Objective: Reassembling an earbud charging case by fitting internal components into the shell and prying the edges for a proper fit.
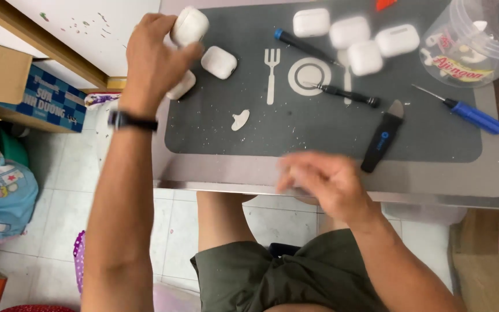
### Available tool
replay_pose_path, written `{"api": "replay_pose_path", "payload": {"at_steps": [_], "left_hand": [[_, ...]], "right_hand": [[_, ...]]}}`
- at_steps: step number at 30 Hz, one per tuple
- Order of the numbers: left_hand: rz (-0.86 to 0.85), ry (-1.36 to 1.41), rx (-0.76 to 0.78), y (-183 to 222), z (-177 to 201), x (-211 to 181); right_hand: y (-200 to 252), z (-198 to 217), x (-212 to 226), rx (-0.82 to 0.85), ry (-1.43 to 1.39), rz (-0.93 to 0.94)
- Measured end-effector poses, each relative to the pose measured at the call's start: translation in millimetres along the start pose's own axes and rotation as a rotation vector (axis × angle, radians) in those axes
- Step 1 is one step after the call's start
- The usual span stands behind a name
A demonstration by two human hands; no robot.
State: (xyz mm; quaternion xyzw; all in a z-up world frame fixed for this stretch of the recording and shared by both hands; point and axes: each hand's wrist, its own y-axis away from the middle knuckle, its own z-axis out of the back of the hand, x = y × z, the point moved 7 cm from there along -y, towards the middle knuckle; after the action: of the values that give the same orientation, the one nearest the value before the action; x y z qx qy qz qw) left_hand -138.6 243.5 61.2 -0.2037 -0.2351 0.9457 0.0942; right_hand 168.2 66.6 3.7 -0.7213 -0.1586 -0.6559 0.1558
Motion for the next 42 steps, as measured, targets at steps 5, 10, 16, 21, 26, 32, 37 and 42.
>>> {"api": "replay_pose_path", "payload": {"at_steps": [5,10,16,21,26,32,37,42], "left_hand": [[0.221,-0.098,0.337,-34,-48,28],[0.137,-0.082,0.231,-25,-52,16],[-0.25,-0.387,0.057,27,-56,-56],[-0.213,-0.568,0.019,41,-63,-73],[0.021,0.23,0.128,73,-14,-98],[0.611,1.818,0.186,148,11,-97],[0.568,2.059,0.146,169,-8,-95],[0.593,2.135,0.104,161,-29,-112]], "right_hand": [[49,-75,15,0.554,0.106,0.178],[68,-117,-29,0.384,0.249,0.147],[56,-168,-106,0.195,0.432,0.158],[67,-180,-176,0.084,0.577,0.136],[108,-114,-208,-0.008,0.726,0.125],[186,42,-164,-0.178,1.053,0.189],[272,113,-176,-0.004,1.366,-1.198],[239,44,-122,-0.188,0.406,-0.368]]}}
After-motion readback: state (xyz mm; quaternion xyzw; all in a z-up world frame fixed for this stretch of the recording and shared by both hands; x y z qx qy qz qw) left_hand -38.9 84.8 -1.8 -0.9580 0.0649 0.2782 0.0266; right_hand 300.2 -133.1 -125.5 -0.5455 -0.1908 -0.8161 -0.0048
